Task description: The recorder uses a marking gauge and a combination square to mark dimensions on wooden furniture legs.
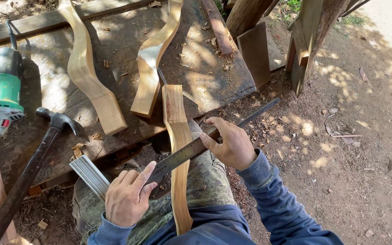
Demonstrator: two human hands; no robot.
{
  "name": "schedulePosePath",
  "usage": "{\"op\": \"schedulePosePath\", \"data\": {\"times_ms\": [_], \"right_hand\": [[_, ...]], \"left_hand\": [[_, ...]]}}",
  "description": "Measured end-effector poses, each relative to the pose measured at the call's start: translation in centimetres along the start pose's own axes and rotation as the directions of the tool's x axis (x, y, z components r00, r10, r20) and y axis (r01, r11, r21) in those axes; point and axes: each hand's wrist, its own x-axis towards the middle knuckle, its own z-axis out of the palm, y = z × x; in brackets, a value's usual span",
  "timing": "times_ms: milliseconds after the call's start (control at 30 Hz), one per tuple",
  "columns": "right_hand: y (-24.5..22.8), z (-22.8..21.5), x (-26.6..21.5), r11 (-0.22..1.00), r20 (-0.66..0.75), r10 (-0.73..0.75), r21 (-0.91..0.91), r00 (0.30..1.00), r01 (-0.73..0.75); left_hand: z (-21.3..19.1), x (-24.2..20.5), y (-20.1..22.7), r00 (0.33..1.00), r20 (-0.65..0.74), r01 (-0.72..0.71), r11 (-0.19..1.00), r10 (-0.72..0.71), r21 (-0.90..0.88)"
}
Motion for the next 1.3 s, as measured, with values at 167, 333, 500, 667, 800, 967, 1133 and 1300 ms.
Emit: {"op": "schedulePosePath", "data": {"times_ms": [167, 333, 500, 667, 800, 967, 1133, 1300], "right_hand": [[-0.4, 0.2, -0.1, 0.999, -0.031, -0.024, 0.033, 0.999, 0.025], [0.2, 0.9, -0.3, 1.000, -0.017, -0.019, 0.004, 1.000, 0.019], [-0.1, 1.1, -0.4, 1.000, -0.005, -0.004, -0.002, 1.000, 0.004], [0.3, 2.2, -1.2, 0.996, 0.026, 0.045, 0.071, 0.999, -0.047], [2.2, 4.5, -3.1, 0.993, -0.008, 0.079, 0.083, 0.997, -0.078], [2.2, 4.8, -4.7, 0.965, 0.033, 0.223, 0.135, 0.974, -0.226], [2.6, 4.7, -4.9, 0.965, 0.007, 0.200, 0.174, 0.980, -0.199], [2.6, 4.7, -5.1, 0.960, 0.027, 0.217, 0.177, 0.976, -0.219]], "left_hand": [[-0.1, 0.0, -0.2, 1.000, 0.009, 0.000, 1.000, 0.000, -0.007], [0.3, -0.3, -0.9, 0.999, 0.031, 0.005, 1.000, -0.005, -0.008], [0.3, -0.3, -1.3, 0.999, 0.054, -0.002, 1.000, 0.003, -0.010], [0.3, -0.4, -1.7, 0.994, 0.112, 0.007, 1.000, -0.007, 0.003], [0.3, -0.5, -2.1, 0.983, 0.186, -0.013, 1.000, 0.012, 0.004], [0.4, -0.8, -2.0, 0.966, 0.245, -0.079, 0.997, 0.076, 0.000], [0.5, -0.2, -1.9, 0.961, 0.268, -0.075, 0.997, 0.065, 0.029], [0.7, -0.5, -1.9, 0.955, 0.292, -0.068, 0.997, 0.057, 0.027]]}}
